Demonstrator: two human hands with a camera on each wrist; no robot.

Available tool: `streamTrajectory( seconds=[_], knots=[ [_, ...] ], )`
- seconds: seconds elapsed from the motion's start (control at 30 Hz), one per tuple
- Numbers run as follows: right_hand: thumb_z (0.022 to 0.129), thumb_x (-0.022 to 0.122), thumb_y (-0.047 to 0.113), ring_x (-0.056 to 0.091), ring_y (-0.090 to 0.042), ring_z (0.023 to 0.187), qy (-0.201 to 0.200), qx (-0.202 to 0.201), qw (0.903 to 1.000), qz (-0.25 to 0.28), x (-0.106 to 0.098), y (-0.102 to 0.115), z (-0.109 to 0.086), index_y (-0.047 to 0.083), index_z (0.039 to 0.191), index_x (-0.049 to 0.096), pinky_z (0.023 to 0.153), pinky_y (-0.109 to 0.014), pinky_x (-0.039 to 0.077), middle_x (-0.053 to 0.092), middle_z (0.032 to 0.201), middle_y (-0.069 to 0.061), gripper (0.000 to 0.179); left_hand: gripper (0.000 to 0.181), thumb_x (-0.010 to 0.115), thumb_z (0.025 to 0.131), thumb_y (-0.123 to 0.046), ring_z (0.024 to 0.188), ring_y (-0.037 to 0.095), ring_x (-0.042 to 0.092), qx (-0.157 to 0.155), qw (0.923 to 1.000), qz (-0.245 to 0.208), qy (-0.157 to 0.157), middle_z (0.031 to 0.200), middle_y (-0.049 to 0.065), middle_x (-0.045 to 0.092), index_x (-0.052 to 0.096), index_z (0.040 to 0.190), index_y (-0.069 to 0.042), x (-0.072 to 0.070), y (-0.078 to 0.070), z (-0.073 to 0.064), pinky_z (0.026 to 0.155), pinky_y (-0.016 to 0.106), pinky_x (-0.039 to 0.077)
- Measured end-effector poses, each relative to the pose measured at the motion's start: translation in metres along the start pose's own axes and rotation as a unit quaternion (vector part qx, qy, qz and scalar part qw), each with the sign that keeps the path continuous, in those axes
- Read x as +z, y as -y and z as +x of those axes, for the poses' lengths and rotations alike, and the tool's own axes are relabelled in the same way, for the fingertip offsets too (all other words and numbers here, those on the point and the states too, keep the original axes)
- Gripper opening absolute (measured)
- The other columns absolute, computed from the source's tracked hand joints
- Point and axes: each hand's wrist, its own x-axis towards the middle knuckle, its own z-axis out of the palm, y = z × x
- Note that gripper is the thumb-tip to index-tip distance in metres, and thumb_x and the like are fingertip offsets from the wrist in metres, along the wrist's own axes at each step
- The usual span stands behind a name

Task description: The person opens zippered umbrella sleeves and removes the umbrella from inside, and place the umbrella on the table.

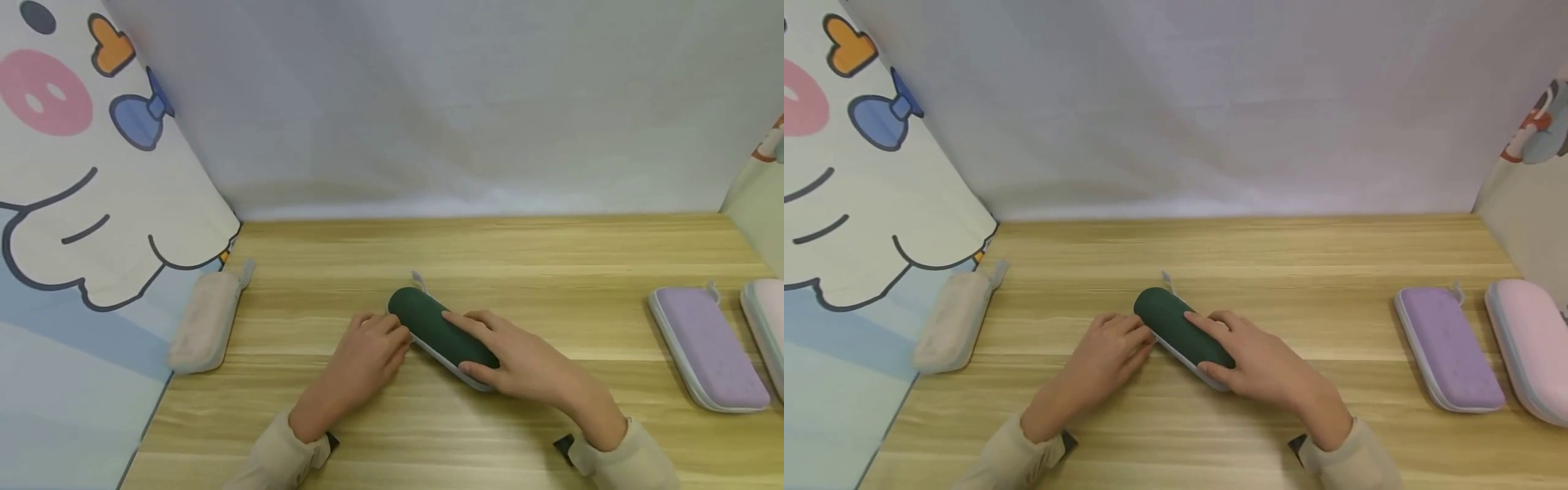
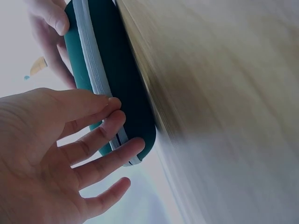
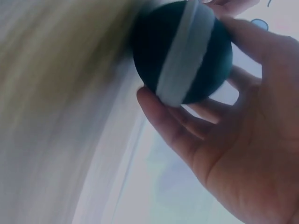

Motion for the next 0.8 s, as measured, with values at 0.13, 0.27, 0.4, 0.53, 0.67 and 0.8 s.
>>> streamTrajectory(
  seconds=[0.13,0.27,0.4,0.53,0.67,0.8],
  knots=[
    [0.103,0.065,0.043,0.059,-0.031,0.13,0.024,-0.002,0.9995,0.021,-0.0036,-0.0002,-0.0013,0.032,0.166,0.028,0.1,-0.053,0.053,0.047,0.156,-0.013,0.073,0.005,0.076,0.097,-0.017,0.091,0.019,0.068,-0.001,1.0,0.002,-0.004,0.092,-0.003,0.064,0.072,0.094,-0.017,0.0009,0.001,0.0006,0.097,0.047,0.054],
    [0.101,0.068,0.042,0.058,-0.029,0.129,0.045,-0.003,0.9979,0.046,-0.0046,0.0001,-0.003,0.03,0.167,0.026,0.101,-0.051,0.052,0.044,0.157,-0.012,0.079,0.004,0.075,0.097,-0.017,0.098,0.022,0.069,-0.008,1.0,0.005,-0.004,0.097,-0.002,0.067,0.072,0.097,-0.017,0.0018,0.0021,0.0008,0.099,0.049,0.053],
    [0.097,0.075,0.04,0.056,-0.026,0.127,0.062,-0.006,0.9955,0.072,-0.0038,0.0015,-0.0049,0.027,0.168,0.024,0.101,-0.049,0.051,0.04,0.157,-0.012,0.088,0.005,0.076,0.097,-0.018,0.103,0.024,0.068,-0.014,0.9998,0.011,-0.001,0.104,0.0,0.07,0.072,0.1,-0.017,0.0025,0.0038,0.0002,0.102,0.052,0.051],
    [0.095,0.078,0.039,0.053,-0.027,0.131,0.068,-0.016,0.9938,0.087,-0.0017,0.0039,-0.0043,0.024,0.168,0.021,0.102,-0.048,0.051,0.035,0.159,-0.014,0.094,0.008,0.075,0.098,-0.019,0.106,0.026,0.067,-0.016,0.9997,0.019,0.005,0.108,0.001,0.071,0.073,0.105,-0.015,0.0028,0.0055,-0.0004,0.105,0.055,0.05],
    [0.094,0.078,0.038,0.053,-0.029,0.132,0.063,-0.023,0.9942,0.084,0.0001,0.0057,-0.0028,0.024,0.168,0.02,0.102,-0.048,0.051,0.033,0.161,-0.014,0.095,0.01,0.074,0.098,-0.019,0.109,0.027,0.067,-0.014,0.9997,0.021,0.007,0.109,0.002,0.071,0.073,0.107,-0.014,0.0025,0.0063,-0.0001,0.106,0.057,0.05],
    [0.094,0.079,0.038,0.054,-0.028,0.131,0.055,-0.019,0.9954,0.076,-0.0002,0.0071,-0.0029,0.025,0.167,0.023,0.101,-0.048,0.051,0.035,0.16,-0.013,0.093,0.008,0.072,0.1,-0.018,0.109,0.027,0.067,-0.011,0.9999,0.012,0.006,0.11,0.003,0.07,0.073,0.107,-0.015,0.0007,0.0053,0.0009,0.107,0.058,0.049]
  ],
)
